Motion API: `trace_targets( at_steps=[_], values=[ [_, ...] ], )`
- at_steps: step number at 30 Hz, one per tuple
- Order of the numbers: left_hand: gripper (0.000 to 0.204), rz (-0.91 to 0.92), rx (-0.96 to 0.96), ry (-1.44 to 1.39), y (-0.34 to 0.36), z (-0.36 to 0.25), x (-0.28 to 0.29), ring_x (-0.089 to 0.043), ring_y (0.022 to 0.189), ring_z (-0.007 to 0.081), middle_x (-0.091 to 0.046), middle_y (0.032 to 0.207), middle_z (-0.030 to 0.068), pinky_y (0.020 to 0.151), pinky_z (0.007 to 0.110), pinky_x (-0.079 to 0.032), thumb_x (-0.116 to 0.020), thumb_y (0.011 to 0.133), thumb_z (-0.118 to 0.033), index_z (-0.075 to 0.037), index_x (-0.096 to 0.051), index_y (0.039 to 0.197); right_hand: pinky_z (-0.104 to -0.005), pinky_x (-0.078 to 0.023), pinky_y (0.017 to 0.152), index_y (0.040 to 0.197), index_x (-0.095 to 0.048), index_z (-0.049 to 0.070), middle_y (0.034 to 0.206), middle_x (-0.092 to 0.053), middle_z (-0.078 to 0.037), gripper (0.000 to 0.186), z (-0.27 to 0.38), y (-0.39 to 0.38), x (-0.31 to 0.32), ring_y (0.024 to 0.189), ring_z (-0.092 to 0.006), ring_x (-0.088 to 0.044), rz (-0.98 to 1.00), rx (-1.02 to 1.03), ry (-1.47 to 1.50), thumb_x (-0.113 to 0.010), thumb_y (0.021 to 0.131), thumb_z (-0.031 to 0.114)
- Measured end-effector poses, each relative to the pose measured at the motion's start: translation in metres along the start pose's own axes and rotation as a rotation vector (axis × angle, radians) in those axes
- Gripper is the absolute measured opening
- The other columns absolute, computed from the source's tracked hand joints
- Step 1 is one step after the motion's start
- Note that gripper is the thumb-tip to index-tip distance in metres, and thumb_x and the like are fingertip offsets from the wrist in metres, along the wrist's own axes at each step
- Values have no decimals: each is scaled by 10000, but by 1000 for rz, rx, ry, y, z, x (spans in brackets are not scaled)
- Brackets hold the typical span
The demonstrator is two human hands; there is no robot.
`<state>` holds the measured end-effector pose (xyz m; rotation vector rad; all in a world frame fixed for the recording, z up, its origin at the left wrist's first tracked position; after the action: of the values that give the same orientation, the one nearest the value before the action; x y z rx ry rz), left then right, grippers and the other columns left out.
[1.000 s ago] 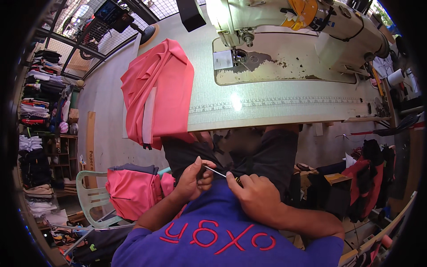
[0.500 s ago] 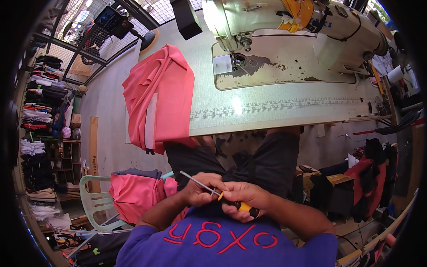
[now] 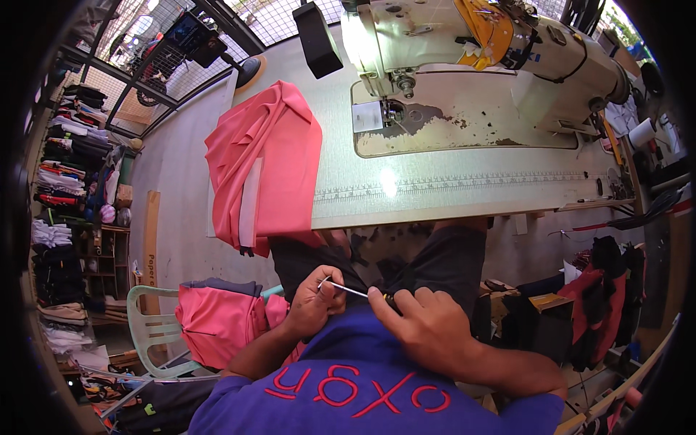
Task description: Adjusting and repairing an industrial sewing machine using a screwdriver.
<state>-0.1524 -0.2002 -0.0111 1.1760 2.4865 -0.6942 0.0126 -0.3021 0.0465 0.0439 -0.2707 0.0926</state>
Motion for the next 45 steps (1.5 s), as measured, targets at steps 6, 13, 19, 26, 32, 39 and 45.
trace_targets(
  at_steps=[6, 13, 19, 26, 32, 39, 45],
  values=[
    [412, -3, -108, 128, -18, -26, -8, -329, 562, 79, -382, 695, 5, 530, 235, -296, -512, 972, -467, -68, -440, 1042, -283, -387, 469, 1234, -540, 60, 731, -512, -65, 276, 8, -3, 12, 494, -158, -464, 104, -29, -19, -455, 1013, 201],
    [578, -209, -204, 177, -48, -72, 56, -296, 587, 49, -327, 808, -27, 493, 210, -285, -540, 876, -610, -77, -491, 1094, -215, -438, 628, 1258, -497, 32, 864, -586, -62, 331, -34, -76, 44, 710, -73, -535, 303, -631, 429, -578, 949, 121],
    [543, -164, 12, -116, -1, -14, 17, -353, 668, 61, -375, 874, -13, 585, 228, -353, -554, 974, -422, -17, -421, 1310, -239, -423, 883, 1298, -468, 3, 1089, -563, -52, 431, -28, -40, 35, 1008, -100, -529, -161, -429, 171, -592, 886, 8],
    [320, -153, 109, 237, 12, 1, 5, -541, 691, 93, -559, 827, 43, 633, 230, -459, -559, 989, -138, 4, -445, 1253, -275, -480, 793, 1228, -549, 9, 975, -636, -112, 393, -19, -38, 28, 885, -176, -627, -162, -356, -112, -638, 845, 19],
    [256, -156, 141, 161, 18, 13, 10, -561, 667, 98, -592, 810, 62, 609, 221, -469, -508, 1012, -147, 11, -457, 1207, -360, -526, 719, 1231, -572, 34, 963, -660, -173, 420, -5, -25, 28, 856, -330, -670, -120, -290, -371, -663, 821, 42],
    [299, -237, 109, 160, 16, 21, 17, -564, 668, 81, -621, 836, 72, 633, 220, -479, -439, 1033, -168, 30, -458, 1256, -385, -519, 643, 1204, -581, 52, 856, -646, -135, 386, -7, -15, 27, 767, -315, -656, -25, -244, -513, -643, 823, 46],
    [286, -183, 129, 182, 17, 18, 16, -596, 725, 100, -635, 903, 91, 676, 233, -502, -421, 1038, -144, 24, -457, 1267, -390, -515, 609, 1190, -582, 55, 846, -644, -123, 371, -5, -9, 24, 742, -297, -653, 26, -220, -585, -634, 823, 52]
  ],
)
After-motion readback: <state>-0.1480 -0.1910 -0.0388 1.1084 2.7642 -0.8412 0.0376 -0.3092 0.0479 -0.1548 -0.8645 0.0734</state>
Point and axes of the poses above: each hand's wrist, its own y-axis towards the middle knuckle, its own x-axis out of the back of the hand, z = x × y, the point moved 4 cm from there along y, towards the middle knuckle
